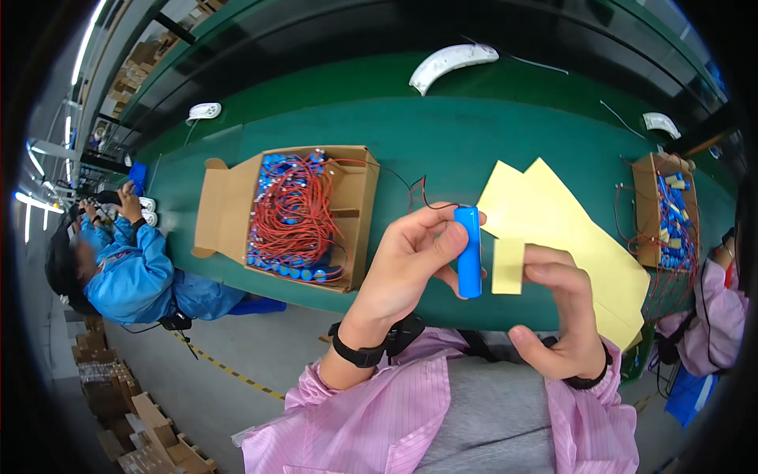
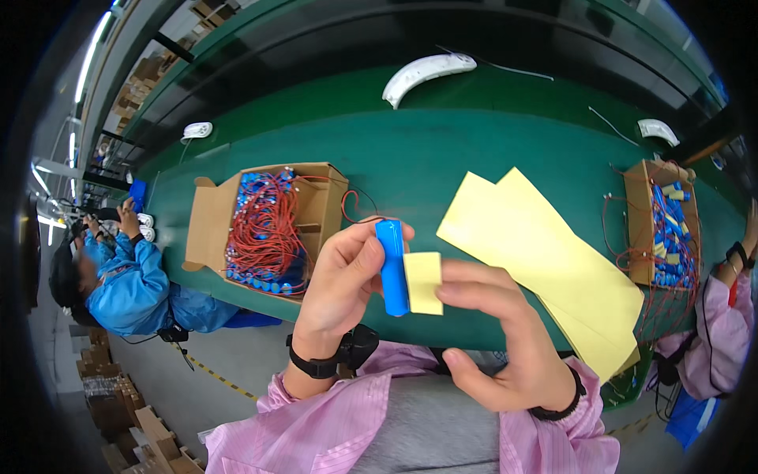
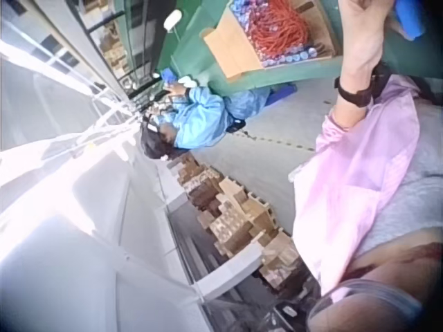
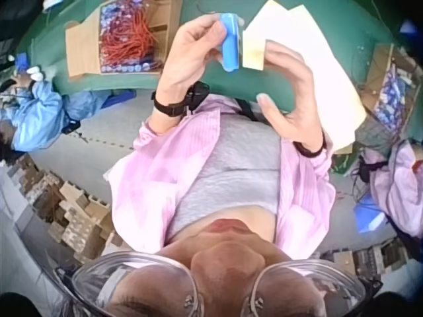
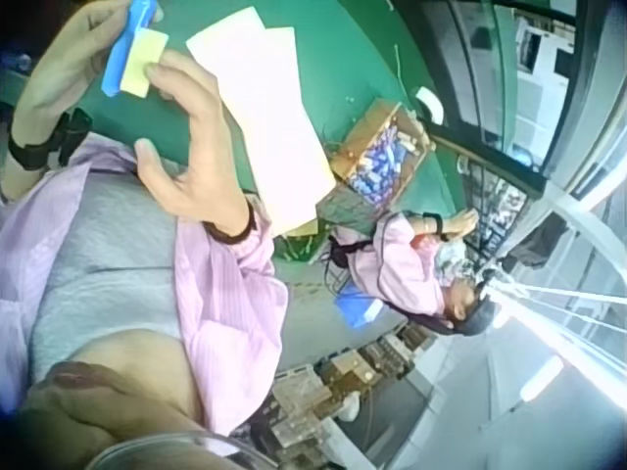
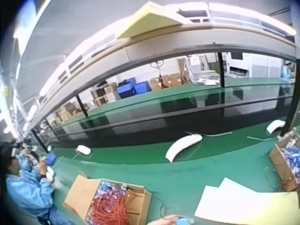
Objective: The recorder is assembling small battery packs by picking up individual blue battery cells, applying yellow adhesive tape, and connecting red wires.
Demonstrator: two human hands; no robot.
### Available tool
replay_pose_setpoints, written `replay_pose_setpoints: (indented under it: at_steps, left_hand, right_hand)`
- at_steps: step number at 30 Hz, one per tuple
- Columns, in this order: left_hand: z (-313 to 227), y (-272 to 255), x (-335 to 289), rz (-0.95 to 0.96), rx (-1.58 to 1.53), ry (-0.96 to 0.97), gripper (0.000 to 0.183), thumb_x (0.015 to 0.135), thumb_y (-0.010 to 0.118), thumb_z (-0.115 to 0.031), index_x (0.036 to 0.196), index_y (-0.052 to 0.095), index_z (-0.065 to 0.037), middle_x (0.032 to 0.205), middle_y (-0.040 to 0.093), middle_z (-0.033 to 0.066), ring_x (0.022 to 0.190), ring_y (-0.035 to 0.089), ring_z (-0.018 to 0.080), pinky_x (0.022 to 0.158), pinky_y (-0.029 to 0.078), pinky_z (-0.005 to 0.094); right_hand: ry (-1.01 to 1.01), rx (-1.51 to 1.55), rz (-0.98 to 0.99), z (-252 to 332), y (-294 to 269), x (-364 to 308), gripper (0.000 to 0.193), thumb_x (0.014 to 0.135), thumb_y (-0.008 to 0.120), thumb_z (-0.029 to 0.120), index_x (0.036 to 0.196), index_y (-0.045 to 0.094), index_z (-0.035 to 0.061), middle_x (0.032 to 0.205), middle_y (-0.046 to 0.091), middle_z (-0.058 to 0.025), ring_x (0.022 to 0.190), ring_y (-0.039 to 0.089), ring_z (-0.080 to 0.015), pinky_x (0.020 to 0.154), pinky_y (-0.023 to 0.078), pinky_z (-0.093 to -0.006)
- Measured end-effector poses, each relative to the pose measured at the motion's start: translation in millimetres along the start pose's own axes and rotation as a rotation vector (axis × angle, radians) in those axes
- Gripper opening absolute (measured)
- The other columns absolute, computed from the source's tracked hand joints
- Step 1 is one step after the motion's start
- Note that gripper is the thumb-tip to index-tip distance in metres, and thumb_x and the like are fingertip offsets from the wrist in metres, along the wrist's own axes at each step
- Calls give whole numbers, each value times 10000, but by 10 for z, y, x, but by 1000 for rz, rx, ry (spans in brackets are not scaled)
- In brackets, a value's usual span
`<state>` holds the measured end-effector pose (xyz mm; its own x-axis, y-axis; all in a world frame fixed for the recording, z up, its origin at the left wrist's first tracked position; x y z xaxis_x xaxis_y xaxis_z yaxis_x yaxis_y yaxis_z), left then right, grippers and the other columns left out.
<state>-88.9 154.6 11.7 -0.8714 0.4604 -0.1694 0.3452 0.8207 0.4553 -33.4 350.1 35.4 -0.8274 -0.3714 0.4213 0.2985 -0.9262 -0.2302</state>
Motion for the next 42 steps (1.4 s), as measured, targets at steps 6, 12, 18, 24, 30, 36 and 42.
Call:
replay_pose_setpoints:
  at_steps: [6, 12, 18, 24, 30, 36, 42]
  left_hand:
    - [30, 39, 20, 25, -58, -2, 423, 980, 539, -237, 1307, 479, 25, 1138, 627, 91, 970, 655, 153, 765, 591, 313]
    - [42, -28, 0, 78, -97, 7, 545, 889, 666, -119, 1357, 437, 42, 1163, 640, 114, 1020, 650, 173, 836, 563, 312]
    - [124, -46, 16, 41, -124, 67, 376, 854, 695, -24, 1203, 572, 40, 1060, 662, 110, 929, 641, 139, 776, 552, 274]
    - [130, -33, 49, 9, -103, 63, 312, 824, 725, -13, 1105, 598, 32, 993, 674, 88, 876, 647, 121, 760, 542, 257]
    - [124, -41, 40, -16, -79, 42, 286, 807, 734, 15, 1060, 601, 23, 950, 680, 80, 861, 653, 118, 761, 539, 254]
    - [168, -35, 55, -80, -91, 103, 288, 797, 721, 57, 1056, 596, 36, 949, 679, 88, 853, 659, 123, 761, 537, 246]
    - [110, 24, -59, 144, -26, 75, 362, 774, 729, 56, 1113, 602, 83, 1037, 645, 125, 956, 641, 175, 844, 525, 295]
  right_hand:
    - [1, 1, -88, -103, 92, -33, 630, 742, 688, 8, 1312, 423, -22, 1310, 462, -240, 1144, 508, -316, 934, 436, -384]
    - [-27, -23, -146, -216, 111, -49, 658, 749, 712, 27, 1330, 407, -27, 1302, 454, -247, 1148, 515, -313, 912, 473, -377]
    - [18, 26, -106, -183, 134, 5, 687, 765, 694, 20, 1375, 379, -22, 1293, 460, -241, 1072, 574, -298, 871, 521, -361]
    - [56, 29, -90, -233, 136, 4, 687, 779, 685, 41, 1392, 380, -2, 1299, 472, -218, 1038, 589, -287, 853, 524, -353]
    - [116, -39, -53, -184, 150, 56, 657, 779, 675, 47, 1384, 422, 5, 1300, 478, -189, 1031, 592, -276, 819, 533, -338]
    - [177, -523, 220, -78, 156, 118, 724, 769, 694, 81, 1419, 378, 27, 1417, 335, -214, 1114, 569, -314, 912, 502, -362]
    - [357, -655, 169, -191, 116, 106, 827, 775, 700, 212, 1475, 284, 62, 1521, 193, -260, 1024, 603, -373, 856, 503, -405]
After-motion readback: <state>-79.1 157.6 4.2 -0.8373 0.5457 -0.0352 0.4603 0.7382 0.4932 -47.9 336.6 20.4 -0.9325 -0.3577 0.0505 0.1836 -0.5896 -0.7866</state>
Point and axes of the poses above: each hand's wrist, its own x-axis towards the middle knuckle, its own y-axis out of the palm, z = x × y, the point moved 2 cm from there along x, towards the middle knuckle
